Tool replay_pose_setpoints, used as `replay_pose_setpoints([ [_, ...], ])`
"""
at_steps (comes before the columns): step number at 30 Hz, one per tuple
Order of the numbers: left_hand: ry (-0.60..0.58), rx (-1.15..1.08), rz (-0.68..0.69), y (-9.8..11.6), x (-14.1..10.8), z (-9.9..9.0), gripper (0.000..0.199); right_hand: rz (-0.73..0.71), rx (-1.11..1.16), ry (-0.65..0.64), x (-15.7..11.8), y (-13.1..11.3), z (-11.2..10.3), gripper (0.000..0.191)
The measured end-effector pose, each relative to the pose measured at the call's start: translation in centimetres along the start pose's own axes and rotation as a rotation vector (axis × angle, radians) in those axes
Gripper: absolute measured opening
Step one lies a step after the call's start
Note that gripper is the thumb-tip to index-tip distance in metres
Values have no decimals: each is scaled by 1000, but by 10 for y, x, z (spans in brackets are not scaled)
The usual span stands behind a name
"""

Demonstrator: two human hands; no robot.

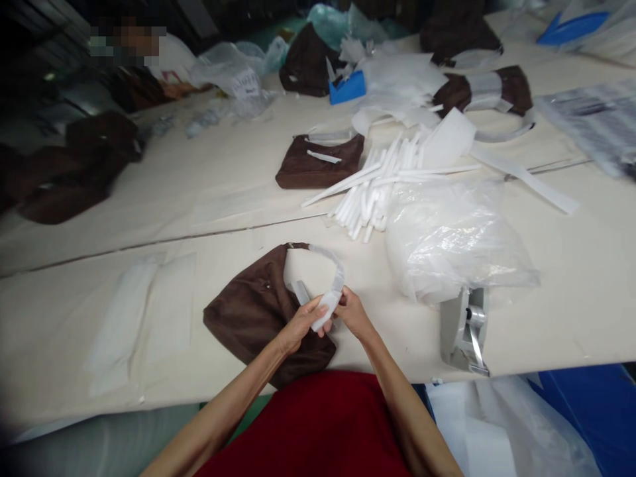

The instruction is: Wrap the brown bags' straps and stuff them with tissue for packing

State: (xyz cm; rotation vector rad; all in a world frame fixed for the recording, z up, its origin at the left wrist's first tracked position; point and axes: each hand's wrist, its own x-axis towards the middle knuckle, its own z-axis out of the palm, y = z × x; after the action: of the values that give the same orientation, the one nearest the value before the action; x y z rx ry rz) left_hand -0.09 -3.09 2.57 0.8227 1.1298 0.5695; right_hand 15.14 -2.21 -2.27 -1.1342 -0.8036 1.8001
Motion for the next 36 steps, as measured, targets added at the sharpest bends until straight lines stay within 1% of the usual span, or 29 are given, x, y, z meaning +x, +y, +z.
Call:
replay_pose_setpoints([
  [5,-14,-78,25,-6,2,-1,81,45,13,1,10,4,9,27],
  [8,-4,-65,39,-10,6,5,89,150,67,-45,18,10,18,39],
  [9,14,-49,49,-11,9,8,91,196,96,-34,21,12,20,43],
  [10,36,-29,56,-12,11,11,93,230,132,11,24,13,21,46],
  [12,84,40,66,-11,18,16,93,227,228,198,28,13,15,46],
  [14,109,202,99,-7,25,15,82,165,314,385,26,11,-1,44],
  [15,116,311,127,-3,28,11,73,147,331,448,21,9,-12,44],
  [17,149,513,189,8,34,-4,59,161,303,513,6,7,-35,47],
  [18,186,596,215,15,37,-16,55,187,265,525,-4,7,-47,48],
  [20,307,762,248,31,44,-47,51,235,186,545,-28,10,-65,48],
  [22,479,984,267,45,49,-85,49,263,125,556,-49,18,-78,49],
  [23,572,1101,247,50,50,-105,49,277,101,565,-57,23,-83,50],
  [24,675,1199,196,52,50,-124,51,292,79,572,-64,28,-86,52],
  [25,769,1265,103,51,48,-142,54,300,52,584,-69,34,-88,53],
  [26,832,1297,-11,48,45,-158,58,296,19,595,-72,39,-88,55],
  [27,867,1300,-123,43,41,-171,63,284,-22,601,-74,45,-86,55],
  [28,871,1282,-220,36,36,-181,67,269,-66,595,-75,50,-82,54],
  [29,855,1257,-290,29,31,-189,72,255,-112,574,-74,55,-75,52],
  [30,841,1235,-327,23,27,-194,75,248,-154,538,-72,60,-65,51],
  [32,842,1212,-348,15,22,-198,79,262,-221,418,-64,68,-39,53],
  [33,851,1205,-355,14,21,-199,80,247,-245,345,-59,70,-24,56],
  [34,860,1200,-361,14,21,-200,81,208,-265,275,-52,72,-8,59],
  [36,879,1189,-370,16,23,-204,83,78,-300,177,-33,71,20,64],
])
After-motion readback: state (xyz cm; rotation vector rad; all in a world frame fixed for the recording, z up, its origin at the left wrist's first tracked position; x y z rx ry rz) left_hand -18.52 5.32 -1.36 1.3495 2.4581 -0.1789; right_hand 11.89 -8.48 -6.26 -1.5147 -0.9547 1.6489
